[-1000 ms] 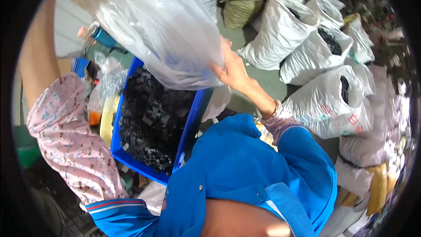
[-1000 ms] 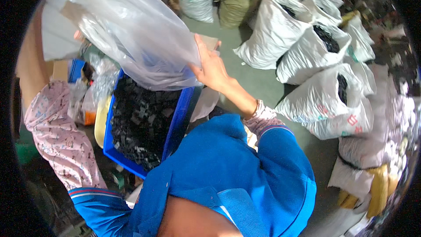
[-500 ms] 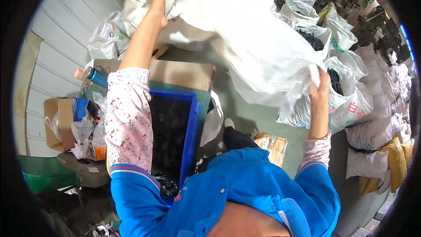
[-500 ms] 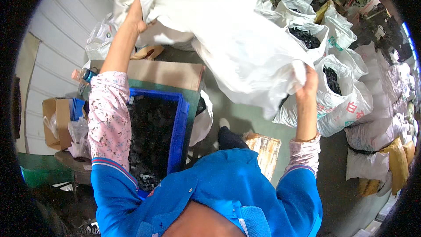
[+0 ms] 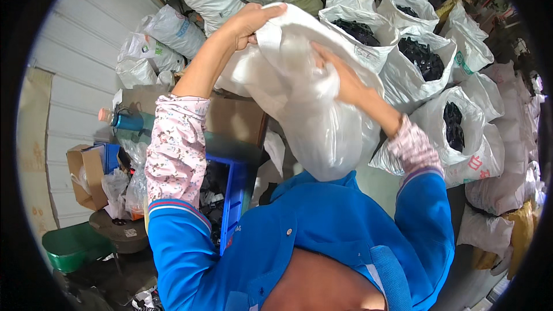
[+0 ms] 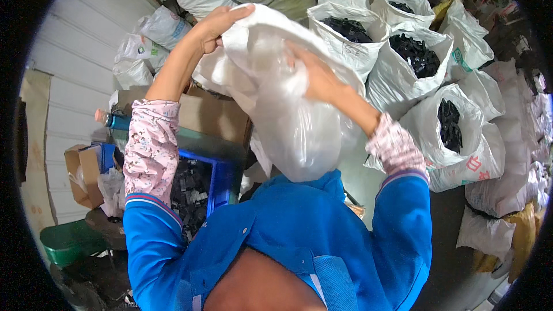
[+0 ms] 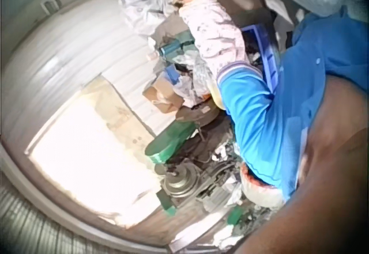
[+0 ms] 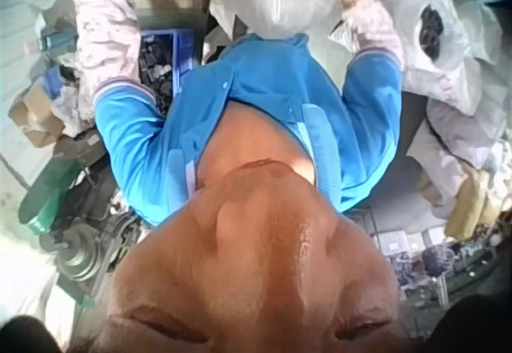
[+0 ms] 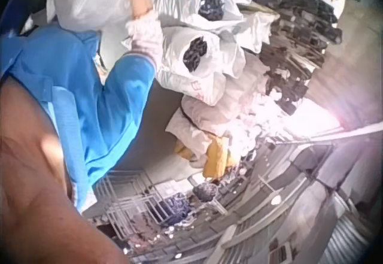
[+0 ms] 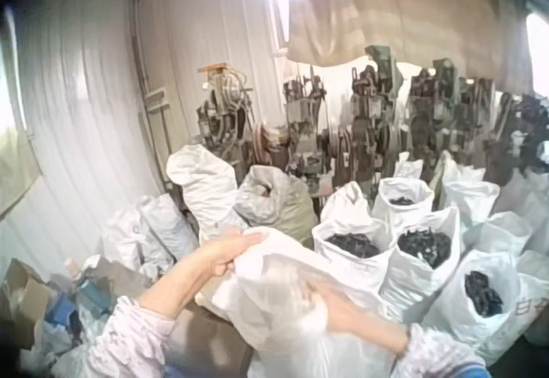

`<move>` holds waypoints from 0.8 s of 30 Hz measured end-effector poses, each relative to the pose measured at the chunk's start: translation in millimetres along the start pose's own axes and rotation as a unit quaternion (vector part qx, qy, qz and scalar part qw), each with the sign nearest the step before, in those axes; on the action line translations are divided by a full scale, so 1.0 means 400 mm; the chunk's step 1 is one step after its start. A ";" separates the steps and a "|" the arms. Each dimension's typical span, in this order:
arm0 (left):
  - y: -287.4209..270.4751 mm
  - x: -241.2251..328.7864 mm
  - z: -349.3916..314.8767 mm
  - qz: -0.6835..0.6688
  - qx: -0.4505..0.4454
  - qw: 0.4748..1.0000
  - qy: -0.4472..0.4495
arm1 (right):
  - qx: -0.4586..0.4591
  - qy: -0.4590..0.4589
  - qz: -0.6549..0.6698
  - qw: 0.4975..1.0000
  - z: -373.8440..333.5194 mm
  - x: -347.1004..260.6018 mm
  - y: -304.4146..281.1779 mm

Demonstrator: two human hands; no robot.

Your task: The person repeatedly picks small black plastic components from a blue bin, snaps them together by hand, and places the assembled pieces into a white sack. The person also handles a large white sack and a plastic bag, moving them aside to access the bin.

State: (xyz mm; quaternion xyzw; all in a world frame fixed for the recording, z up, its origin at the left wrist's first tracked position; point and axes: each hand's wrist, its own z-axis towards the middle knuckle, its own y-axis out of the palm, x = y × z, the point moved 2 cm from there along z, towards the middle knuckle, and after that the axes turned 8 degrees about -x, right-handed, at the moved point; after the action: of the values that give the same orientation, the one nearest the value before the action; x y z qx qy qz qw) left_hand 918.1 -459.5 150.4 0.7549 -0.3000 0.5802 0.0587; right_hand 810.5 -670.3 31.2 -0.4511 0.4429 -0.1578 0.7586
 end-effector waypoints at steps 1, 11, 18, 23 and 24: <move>0.030 0.025 0.013 0.036 -0.001 0.999 -0.004 | -0.059 0.046 -0.020 0.997 0.048 0.085 -0.005; 0.166 0.348 0.193 0.078 -0.178 0.957 0.217 | 0.076 0.169 -0.164 0.969 0.308 0.477 -0.200; 0.267 0.595 0.288 0.110 -0.211 0.852 0.466 | 0.087 0.180 -0.263 0.944 0.271 0.607 -0.508; 0.417 0.510 0.555 -0.012 -0.241 0.805 0.542 | 0.090 0.226 -0.370 0.897 0.123 0.640 -0.774; 0.461 0.471 0.628 -0.014 -0.219 0.809 0.545 | 0.081 0.255 -0.389 0.881 0.063 0.651 -0.814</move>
State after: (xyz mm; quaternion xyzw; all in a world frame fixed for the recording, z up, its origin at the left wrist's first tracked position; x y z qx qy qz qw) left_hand 1060.7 -791.7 193.8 0.2858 -0.3275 0.8144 0.3846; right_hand 1028.5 -999.9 166.6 -0.4681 0.3958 -0.5854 0.5306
